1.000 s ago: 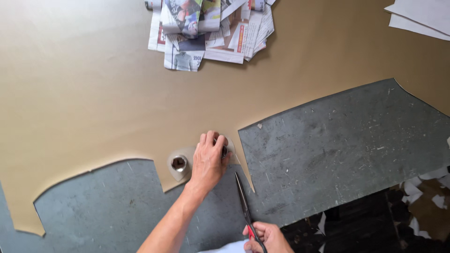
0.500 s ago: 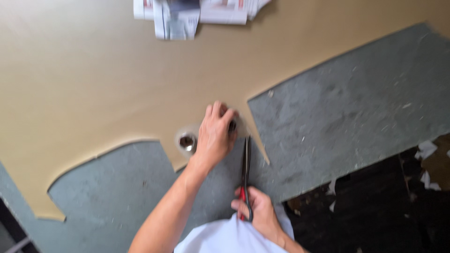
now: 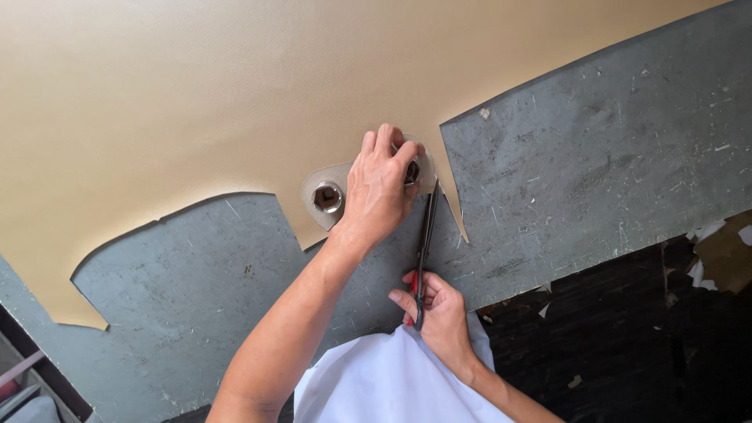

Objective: The person uses shears to cut a piece of tan leather around a white paper template held in place by two padlocks and two metal sockets. After cutting, the person removes the template and weights, then trims the leather piece further before placing a newspaper on the work surface.

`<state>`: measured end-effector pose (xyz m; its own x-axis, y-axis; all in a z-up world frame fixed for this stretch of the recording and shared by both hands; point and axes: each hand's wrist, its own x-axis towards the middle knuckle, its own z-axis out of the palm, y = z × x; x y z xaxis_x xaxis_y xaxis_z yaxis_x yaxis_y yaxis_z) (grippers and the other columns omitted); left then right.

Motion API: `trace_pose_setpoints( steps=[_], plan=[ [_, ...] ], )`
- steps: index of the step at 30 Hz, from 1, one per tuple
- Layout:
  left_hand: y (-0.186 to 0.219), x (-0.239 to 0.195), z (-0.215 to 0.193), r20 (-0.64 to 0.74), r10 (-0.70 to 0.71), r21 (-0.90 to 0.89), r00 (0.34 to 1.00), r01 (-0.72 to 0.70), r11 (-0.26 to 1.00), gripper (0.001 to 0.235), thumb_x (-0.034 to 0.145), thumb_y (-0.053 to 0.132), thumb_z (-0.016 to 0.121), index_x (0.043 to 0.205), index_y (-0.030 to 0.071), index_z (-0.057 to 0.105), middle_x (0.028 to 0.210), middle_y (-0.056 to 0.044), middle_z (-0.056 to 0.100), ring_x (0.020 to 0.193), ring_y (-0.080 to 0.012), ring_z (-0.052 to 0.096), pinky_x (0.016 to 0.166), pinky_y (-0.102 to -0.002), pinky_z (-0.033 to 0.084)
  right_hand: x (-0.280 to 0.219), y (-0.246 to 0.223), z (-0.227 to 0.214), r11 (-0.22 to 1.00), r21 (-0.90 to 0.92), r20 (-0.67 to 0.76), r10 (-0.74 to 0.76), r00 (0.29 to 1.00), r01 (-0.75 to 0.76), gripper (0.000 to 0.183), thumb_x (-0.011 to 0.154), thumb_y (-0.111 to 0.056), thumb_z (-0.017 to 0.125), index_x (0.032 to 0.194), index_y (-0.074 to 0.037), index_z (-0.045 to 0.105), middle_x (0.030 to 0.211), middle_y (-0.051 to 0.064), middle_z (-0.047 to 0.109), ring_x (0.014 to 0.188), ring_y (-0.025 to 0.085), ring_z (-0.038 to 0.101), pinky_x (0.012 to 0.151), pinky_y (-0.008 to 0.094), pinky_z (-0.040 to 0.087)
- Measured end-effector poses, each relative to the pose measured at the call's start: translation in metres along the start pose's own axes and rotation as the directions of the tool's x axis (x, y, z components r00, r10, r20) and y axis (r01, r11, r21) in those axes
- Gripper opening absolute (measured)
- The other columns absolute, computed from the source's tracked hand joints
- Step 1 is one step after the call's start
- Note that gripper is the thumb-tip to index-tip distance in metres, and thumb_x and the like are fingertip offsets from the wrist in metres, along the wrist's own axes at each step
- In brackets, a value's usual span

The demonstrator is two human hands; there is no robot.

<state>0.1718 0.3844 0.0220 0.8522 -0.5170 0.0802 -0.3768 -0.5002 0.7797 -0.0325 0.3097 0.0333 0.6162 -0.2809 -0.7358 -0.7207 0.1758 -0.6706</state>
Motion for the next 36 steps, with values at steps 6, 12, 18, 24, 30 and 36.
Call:
trace_pose_setpoints(
  steps=[6,12,18,24,30,36],
  plan=[
    [-0.002,-0.002,0.002,-0.017,0.006,0.000,1.000,-0.006,1.000,0.049,0.066,0.000,0.081,0.112,0.009,0.065,0.113,-0.012,0.051,0.106,-0.0329,0.055,0.087,-0.045,0.050,0.002,-0.001,-0.001,0.999,-0.039,-0.032,0.011,0.999,-0.013,0.035,0.080,-0.020,0.084,0.102,0.000,0.066,0.066,0.000,0.061,0.052,0.006,0.055,0.048,0.022,0.046],
    [-0.002,-0.003,0.003,-0.024,0.012,0.005,1.000,-0.012,1.000,0.048,0.067,-0.001,0.080,0.112,0.009,0.065,0.113,-0.012,0.051,0.107,-0.0331,0.054,0.086,-0.045,0.050,0.000,0.000,-0.004,0.999,-0.044,-0.026,-0.015,1.000,0.014,0.035,0.081,-0.020,0.085,0.101,0.001,0.065,0.066,0.000,0.058,0.050,0.005,0.053,0.046,0.021,0.045],
    [0.000,-0.003,0.005,-0.015,0.000,0.015,1.000,0.001,1.000,0.047,0.067,-0.001,0.080,0.111,0.009,0.065,0.113,-0.012,0.051,0.107,-0.0331,0.054,0.086,-0.045,0.050,0.001,-0.007,-0.014,0.997,-0.080,-0.020,0.016,1.000,-0.017,0.034,0.079,-0.019,0.085,0.099,0.001,0.067,0.066,0.001,0.066,0.049,0.005,0.053,0.044,0.022,0.044],
    [0.003,-0.005,0.006,-0.019,-0.011,0.008,1.000,0.011,1.000,0.048,0.070,0.001,0.082,0.113,0.009,0.065,0.114,-0.012,0.051,0.107,-0.0329,0.053,0.087,-0.045,0.050,0.014,-0.013,-0.034,0.988,-0.152,0.020,-0.014,1.000,0.017,0.034,0.078,-0.017,0.087,0.100,0.001,0.068,0.064,-0.001,0.063,0.049,0.004,0.052,0.045,0.021,0.041],
    [0.007,-0.004,0.006,-0.041,-0.041,0.004,0.998,0.041,0.999,0.046,0.070,0.002,0.082,0.112,0.010,0.065,0.115,-0.012,0.051,0.108,-0.0332,0.053,0.086,-0.046,0.049,0.018,-0.016,-0.046,0.988,-0.156,0.061,0.013,0.998,-0.003,0.034,0.078,-0.018,0.087,0.100,0.000,0.068,0.062,-0.002,0.061,0.048,0.004,0.049,0.043,0.021,0.039],
    [0.011,-0.004,0.008,-0.079,-0.067,0.000,0.995,0.067,0.998,0.045,0.070,0.003,0.082,0.111,0.011,0.065,0.114,-0.010,0.052,0.108,-0.0324,0.053,0.087,-0.046,0.048,0.028,-0.030,-0.065,0.970,-0.245,0.119,0.025,0.993,0.005,0.035,0.076,-0.018,0.088,0.100,-0.001,0.068,0.061,-0.003,0.061,0.047,0.003,0.049,0.043,0.020,0.039]
  ],
)
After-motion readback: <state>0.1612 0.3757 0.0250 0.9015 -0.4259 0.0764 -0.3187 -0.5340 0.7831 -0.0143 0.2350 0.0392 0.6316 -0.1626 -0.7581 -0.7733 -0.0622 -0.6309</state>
